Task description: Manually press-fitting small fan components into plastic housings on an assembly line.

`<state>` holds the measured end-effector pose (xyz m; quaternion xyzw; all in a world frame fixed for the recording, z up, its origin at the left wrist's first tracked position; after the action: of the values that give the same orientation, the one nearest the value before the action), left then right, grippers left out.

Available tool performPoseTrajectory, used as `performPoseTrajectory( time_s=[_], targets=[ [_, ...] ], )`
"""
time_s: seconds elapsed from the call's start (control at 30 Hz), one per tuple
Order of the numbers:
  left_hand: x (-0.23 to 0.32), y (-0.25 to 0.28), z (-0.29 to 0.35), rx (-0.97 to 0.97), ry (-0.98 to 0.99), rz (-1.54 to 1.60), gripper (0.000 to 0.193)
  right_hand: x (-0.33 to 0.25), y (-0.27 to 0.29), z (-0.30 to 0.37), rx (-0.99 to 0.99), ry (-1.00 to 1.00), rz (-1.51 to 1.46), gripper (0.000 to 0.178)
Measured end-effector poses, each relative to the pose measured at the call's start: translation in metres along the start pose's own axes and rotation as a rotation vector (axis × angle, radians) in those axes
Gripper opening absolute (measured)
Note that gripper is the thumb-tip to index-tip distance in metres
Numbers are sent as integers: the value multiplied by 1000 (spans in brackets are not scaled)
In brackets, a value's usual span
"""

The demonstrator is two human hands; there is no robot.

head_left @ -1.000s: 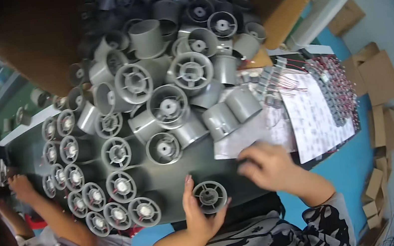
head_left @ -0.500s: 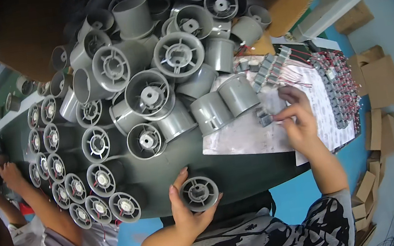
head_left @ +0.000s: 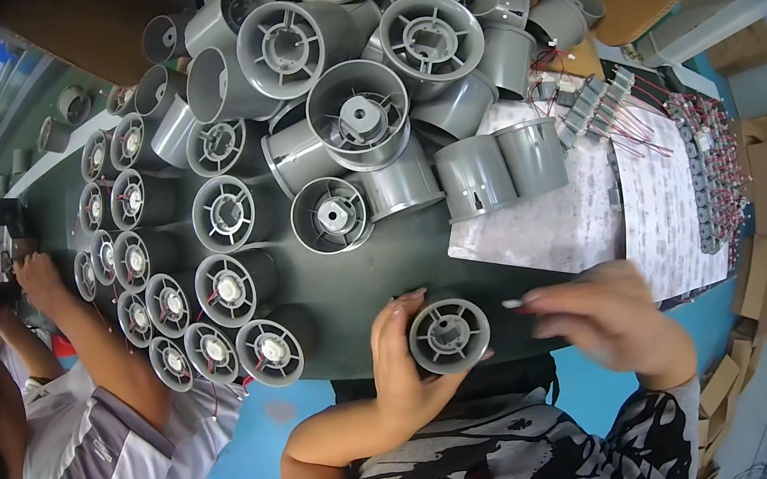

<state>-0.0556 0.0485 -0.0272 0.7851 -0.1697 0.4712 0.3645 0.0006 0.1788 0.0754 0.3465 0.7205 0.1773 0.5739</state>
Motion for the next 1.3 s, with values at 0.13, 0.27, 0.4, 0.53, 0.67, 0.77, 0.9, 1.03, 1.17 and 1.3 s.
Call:
performPoseTrajectory(
  time_s=[0.13,0.27,0.4,0.53,0.67,0.77,0.9,1.03,1.17,1.3],
  targets=[
    [27,-2,-15,-139,-44,-68,96,2,-43,-2,-118,11,125,24],
    [19,-4,-8,-153,-67,67,94,-6,-49,-9,-144,56,149,28],
    [23,-2,-10,-147,-112,-25,91,-16,-53,-10,-157,137,265,35],
    [31,-1,-11,-200,-66,55,78,-11,-54,-8,-224,-2,301,18],
    [26,4,-6,-194,-111,118,50,17,-54,-12,-217,-328,-95,12],
    [24,8,-10,-119,-44,115,45,15,-58,-18,-304,-327,-65,11],
    [19,4,-12,-131,49,147,35,0,-66,-20,-411,-168,114,12],
    [19,-2,-15,-206,-30,103,12,-2,-68,-23,-395,-97,92,16],
    [19,6,-16,-119,-104,59,13,-5,-62,-15,-452,-64,241,37],
    [12,14,-16,-57,-76,-14,13,14,-44,0,-270,-57,287,55]
  ],
)
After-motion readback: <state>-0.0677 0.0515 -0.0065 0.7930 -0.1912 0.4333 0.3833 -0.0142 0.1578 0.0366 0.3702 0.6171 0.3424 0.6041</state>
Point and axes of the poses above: each hand's wrist, its own z-axis away from the middle knuckle, its own y-axis out of the back of the hand, x = y × z, the point moved 9 cm from there along -z, towards the middle knuckle
